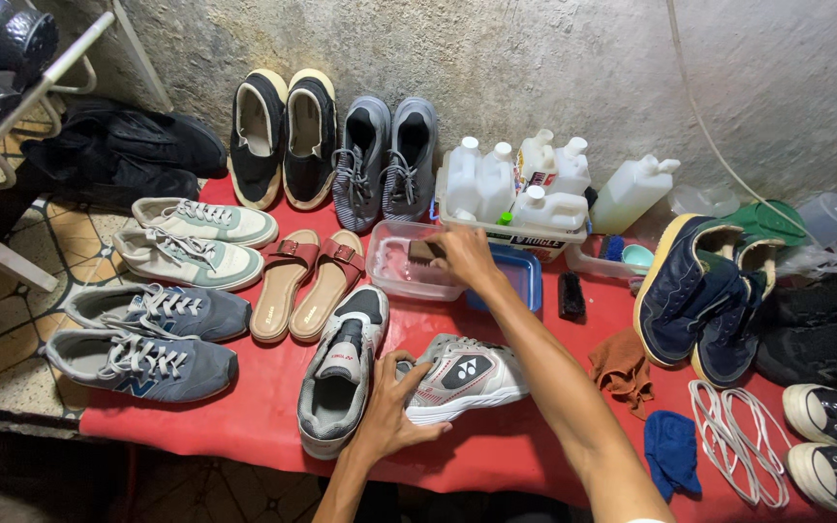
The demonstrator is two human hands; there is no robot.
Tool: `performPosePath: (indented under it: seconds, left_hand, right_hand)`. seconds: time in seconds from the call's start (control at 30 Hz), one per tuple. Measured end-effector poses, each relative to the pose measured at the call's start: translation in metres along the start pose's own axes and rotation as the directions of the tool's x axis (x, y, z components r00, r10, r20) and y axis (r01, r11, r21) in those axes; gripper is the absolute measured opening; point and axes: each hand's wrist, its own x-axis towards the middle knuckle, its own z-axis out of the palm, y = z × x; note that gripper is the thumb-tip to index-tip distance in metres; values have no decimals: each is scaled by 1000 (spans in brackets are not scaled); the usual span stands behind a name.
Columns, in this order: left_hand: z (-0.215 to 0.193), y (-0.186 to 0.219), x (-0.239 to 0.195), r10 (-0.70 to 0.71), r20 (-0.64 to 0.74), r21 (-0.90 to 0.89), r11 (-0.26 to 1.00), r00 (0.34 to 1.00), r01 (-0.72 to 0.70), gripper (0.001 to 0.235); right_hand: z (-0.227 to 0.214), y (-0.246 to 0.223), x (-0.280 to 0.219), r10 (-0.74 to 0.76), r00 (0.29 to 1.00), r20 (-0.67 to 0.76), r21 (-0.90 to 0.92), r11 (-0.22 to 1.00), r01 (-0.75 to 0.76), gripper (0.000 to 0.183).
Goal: The person cleans a white and grey sneaker by first wiping it with a brown cloth. They then use a brush to scrub the shoe's surface and finish by wiping it again with the cloth. The shoe is handled and turned over during the process.
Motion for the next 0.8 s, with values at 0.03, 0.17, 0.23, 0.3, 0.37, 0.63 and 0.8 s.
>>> performPosePath:
  seconds: [0.03,0.17,0.23,0.3,0.37,0.63,0.8]
  left_hand:
    - [2,-2,-2,0,0,-1,1000,1000,0,83]
    - [5,-5,-1,1,-8,0,1000,1000,-1,85]
    - [3,-4,0,-3,-9,0,1000,1000,3,83]
    - [3,-3,-1,11,-13,3,1000,1000,-11,84]
    - [3,-3,-3,5,-7,2,1000,1000,-5,83]
    - [2,-1,-2,1,-10,20,1000,1000,-1,85]
    - [3,-1,-3,14,-19,36,999,1000,-13,85]
  right_hand:
    - [-3,-2,-5,1,1000,1,-1,1000,-1,57]
    - [-8,-7,-14,15,999,-34,58,998,-13,53]
    - [-1,-8,-14,4,1000,-11,55,998,-4,53]
    - [12,-6,-17,1,999,46,-26,1000,0,59]
    - [8,-4,-19,-3,999,-33,40,999,4,54]
    - [14,-3,-38,35,985,-170,77,997,-23,49]
    - [1,-17,-58,143,936,-323,303,952,-41,45]
